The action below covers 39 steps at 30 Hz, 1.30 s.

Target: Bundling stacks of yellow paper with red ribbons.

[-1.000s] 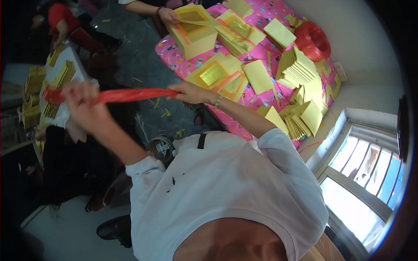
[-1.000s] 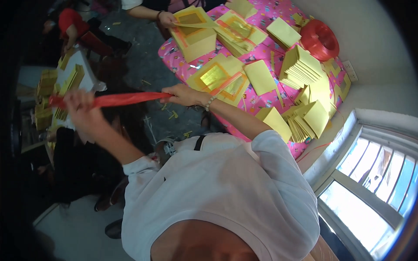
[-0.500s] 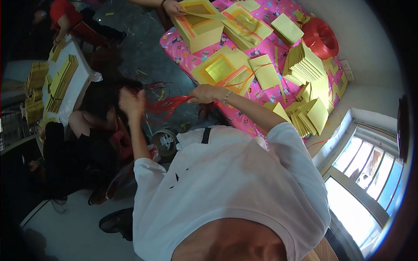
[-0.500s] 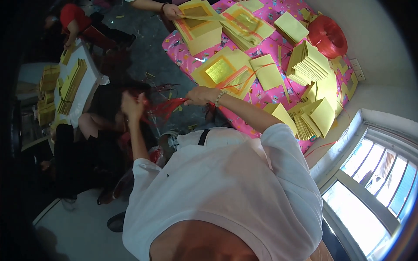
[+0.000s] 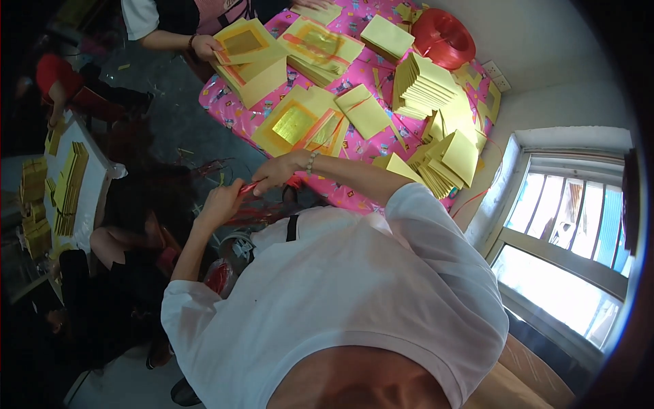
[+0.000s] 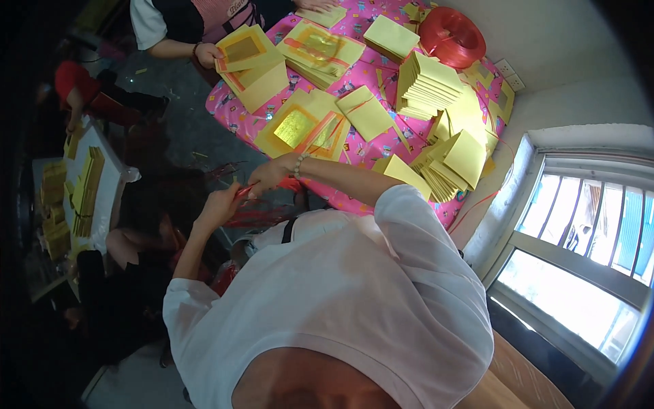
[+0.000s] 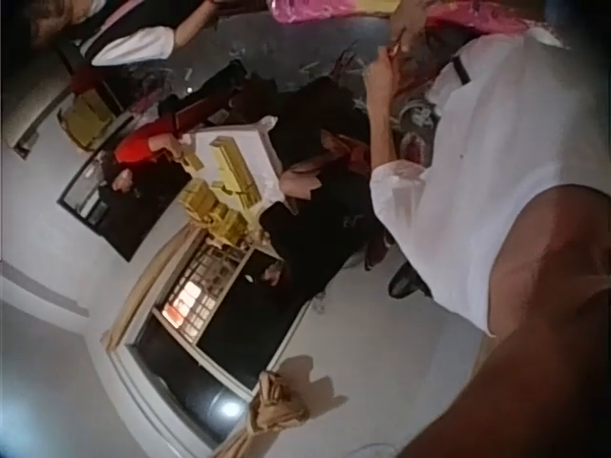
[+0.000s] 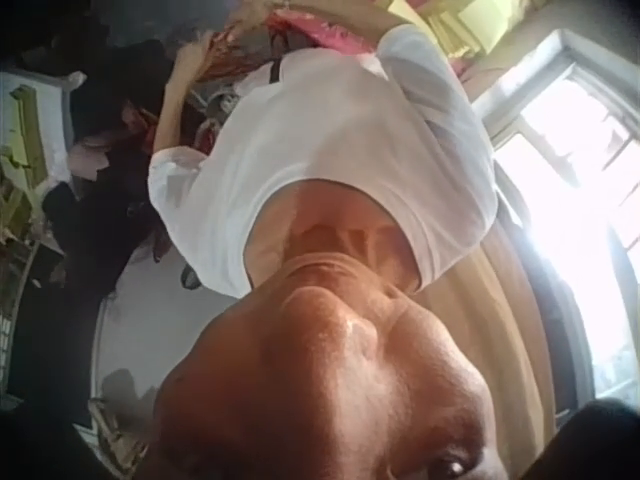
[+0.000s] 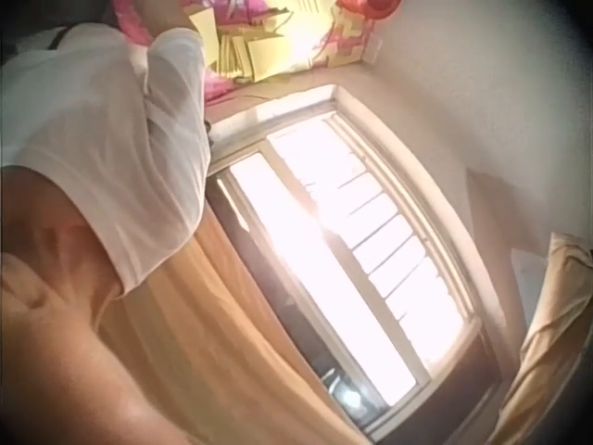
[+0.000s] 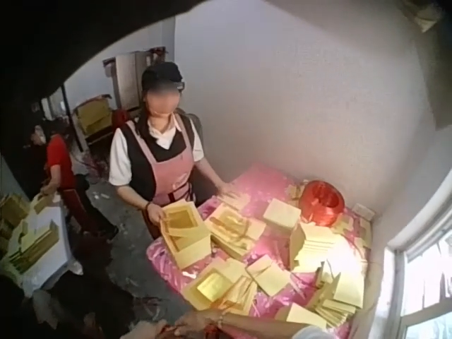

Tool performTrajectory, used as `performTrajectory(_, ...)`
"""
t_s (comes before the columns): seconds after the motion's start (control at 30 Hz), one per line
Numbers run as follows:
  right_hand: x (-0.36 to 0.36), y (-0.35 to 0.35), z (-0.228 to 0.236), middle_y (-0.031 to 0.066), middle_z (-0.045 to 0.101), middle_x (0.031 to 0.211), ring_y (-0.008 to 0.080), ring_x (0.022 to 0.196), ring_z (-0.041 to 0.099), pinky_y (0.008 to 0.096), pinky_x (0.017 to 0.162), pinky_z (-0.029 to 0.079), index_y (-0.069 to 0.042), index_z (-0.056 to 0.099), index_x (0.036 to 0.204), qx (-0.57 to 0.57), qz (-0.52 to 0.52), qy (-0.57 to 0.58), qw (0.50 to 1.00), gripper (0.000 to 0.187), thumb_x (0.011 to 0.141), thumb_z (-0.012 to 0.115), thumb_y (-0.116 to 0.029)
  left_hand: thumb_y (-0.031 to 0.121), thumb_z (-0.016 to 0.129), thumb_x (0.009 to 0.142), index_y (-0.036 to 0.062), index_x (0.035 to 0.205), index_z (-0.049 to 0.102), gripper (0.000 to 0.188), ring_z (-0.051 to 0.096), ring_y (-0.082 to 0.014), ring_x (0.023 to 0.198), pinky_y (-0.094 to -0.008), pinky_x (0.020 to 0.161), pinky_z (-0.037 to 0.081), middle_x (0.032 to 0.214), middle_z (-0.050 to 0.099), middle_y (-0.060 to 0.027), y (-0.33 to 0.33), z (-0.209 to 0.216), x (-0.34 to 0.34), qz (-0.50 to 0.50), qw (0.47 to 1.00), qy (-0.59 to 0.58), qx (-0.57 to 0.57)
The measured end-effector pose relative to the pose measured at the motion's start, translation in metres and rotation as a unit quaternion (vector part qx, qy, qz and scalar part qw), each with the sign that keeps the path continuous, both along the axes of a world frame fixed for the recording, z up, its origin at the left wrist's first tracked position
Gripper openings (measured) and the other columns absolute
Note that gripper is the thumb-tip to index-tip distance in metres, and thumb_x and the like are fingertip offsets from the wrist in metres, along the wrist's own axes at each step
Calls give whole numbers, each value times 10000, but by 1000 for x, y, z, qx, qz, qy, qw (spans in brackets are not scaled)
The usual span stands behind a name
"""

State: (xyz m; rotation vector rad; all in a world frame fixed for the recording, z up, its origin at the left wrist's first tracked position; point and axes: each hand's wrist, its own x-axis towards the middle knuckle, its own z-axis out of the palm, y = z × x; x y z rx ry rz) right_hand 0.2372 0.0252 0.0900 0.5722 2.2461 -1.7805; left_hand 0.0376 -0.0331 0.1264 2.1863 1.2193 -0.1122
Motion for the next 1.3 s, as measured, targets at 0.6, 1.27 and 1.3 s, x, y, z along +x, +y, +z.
performTrajectory(0.6,31,25,-17,3,497,677,116,575,464,258,498,383,4,543,840,-94,-50,-84,991,396,887,453,-379,433,668,674,17,1248,358,774,429,-379,1072,-439,906,324,1155,465,-204,-33,-72,-107,72,979,84,173)
performTrajectory(1.27,60,20,-17,27,509,743,136,658,480,283,621,426,21,517,935,-65,-47,-56,995,330,896,442,-298,75,519,742,90,961,432,236,569,-369,726,-447,653,427,759,592,-175,-17,-76,-120,196,968,81,136)
performTrajectory(1.3,56,19,-14,27,509,743,136,658,480,283,621,426,21,517,935,-64,-46,-55,995,330,896,442,-298,103,529,754,80,953,425,226,568,-373,747,-448,677,422,778,596,-174,-20,-80,-126,206,965,124,106)
